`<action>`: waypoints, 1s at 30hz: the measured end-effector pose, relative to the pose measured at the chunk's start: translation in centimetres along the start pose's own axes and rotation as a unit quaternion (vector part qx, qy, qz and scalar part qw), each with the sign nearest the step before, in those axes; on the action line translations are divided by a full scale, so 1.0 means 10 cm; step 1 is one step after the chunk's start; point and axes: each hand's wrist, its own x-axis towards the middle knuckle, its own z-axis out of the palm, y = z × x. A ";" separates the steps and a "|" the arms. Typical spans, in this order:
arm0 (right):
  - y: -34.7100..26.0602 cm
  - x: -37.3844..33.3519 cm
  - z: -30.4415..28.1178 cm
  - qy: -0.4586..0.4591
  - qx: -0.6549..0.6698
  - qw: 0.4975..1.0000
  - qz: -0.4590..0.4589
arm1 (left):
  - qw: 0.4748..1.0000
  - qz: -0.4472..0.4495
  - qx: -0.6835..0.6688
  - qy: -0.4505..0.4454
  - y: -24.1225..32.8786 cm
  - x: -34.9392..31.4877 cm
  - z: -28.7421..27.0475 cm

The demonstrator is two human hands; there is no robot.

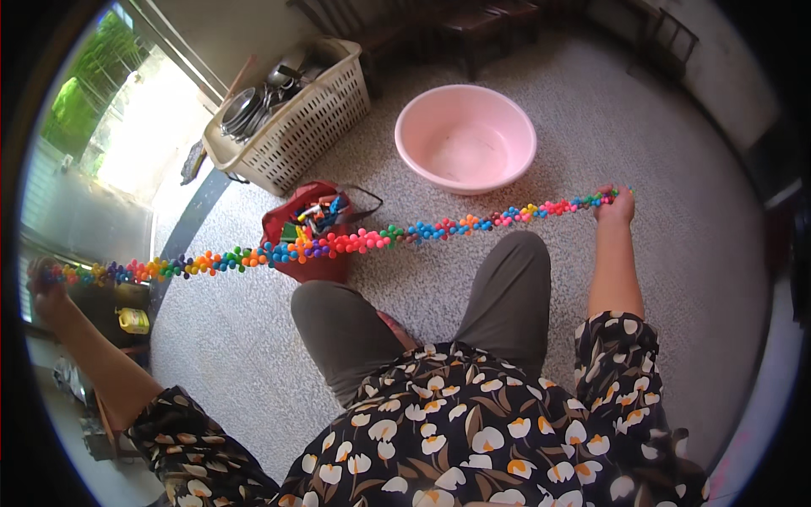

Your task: Assembling colorful plastic flower-shaped connectors into a long chain.

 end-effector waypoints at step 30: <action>-0.28 -0.22 -0.08 0.030 -0.125 0.990 -0.065 | 0.939 0.047 -0.119 0.320 -1.48 -2.74 -2.04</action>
